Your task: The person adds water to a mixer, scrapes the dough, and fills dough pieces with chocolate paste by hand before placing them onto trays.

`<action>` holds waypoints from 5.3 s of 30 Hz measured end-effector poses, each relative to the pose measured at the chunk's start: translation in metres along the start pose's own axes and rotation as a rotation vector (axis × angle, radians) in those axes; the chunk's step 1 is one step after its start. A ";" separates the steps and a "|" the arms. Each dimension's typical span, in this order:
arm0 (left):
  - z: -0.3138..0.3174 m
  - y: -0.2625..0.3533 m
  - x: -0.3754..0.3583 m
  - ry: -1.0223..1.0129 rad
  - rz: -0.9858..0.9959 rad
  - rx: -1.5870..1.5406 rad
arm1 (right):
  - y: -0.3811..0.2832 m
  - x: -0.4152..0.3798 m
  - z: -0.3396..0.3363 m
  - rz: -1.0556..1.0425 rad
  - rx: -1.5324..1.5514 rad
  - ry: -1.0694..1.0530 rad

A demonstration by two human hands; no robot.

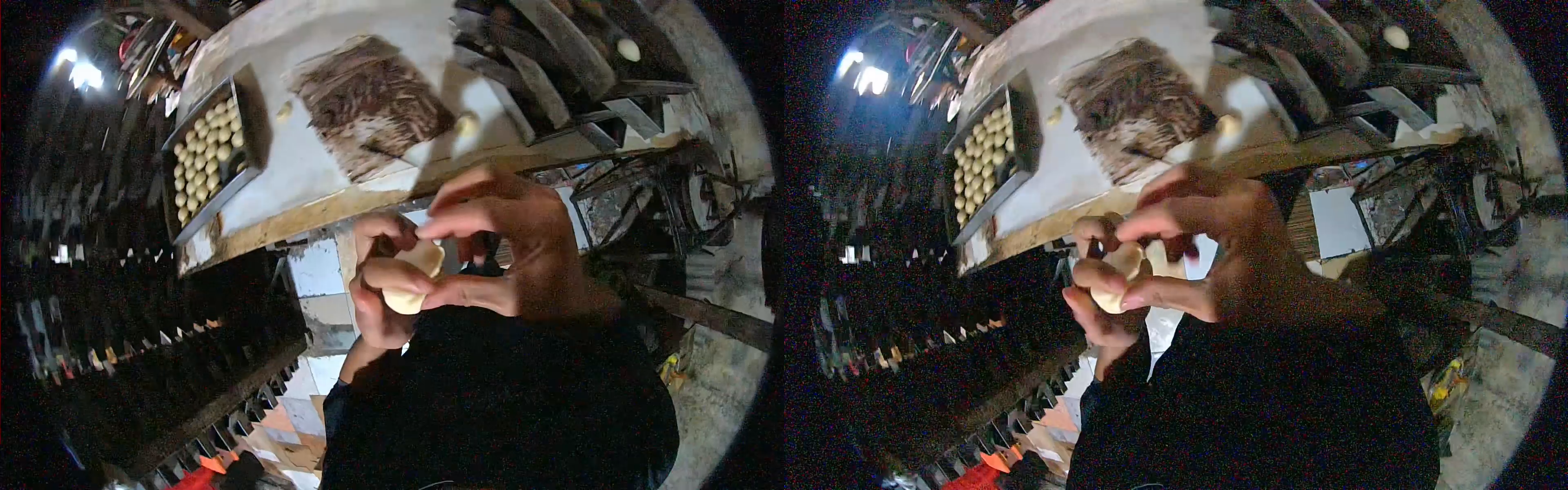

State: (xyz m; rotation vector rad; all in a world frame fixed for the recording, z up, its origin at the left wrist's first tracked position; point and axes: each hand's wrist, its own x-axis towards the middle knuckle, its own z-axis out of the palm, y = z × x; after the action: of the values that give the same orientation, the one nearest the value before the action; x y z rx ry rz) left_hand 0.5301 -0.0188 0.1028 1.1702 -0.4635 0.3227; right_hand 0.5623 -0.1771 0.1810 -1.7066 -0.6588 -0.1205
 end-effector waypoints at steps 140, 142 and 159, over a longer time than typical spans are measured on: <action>0.487 0.067 -1.423 2.804 -0.782 -0.222 | -0.270 -1.359 0.705 -1.024 -0.194 -2.689; 0.504 0.136 -1.437 3.175 -0.739 -0.487 | -0.240 -1.334 0.718 -0.459 -0.732 -2.929; 0.624 0.316 -1.920 2.888 -0.276 -0.020 | -0.497 -1.794 0.844 -1.171 -0.546 -2.518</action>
State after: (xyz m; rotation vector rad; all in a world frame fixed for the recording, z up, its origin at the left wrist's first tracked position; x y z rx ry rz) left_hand -1.3868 -0.4945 -0.4228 -0.1790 2.1262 1.2566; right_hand -1.3992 0.0128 -0.3628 -0.6387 -3.4819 1.3525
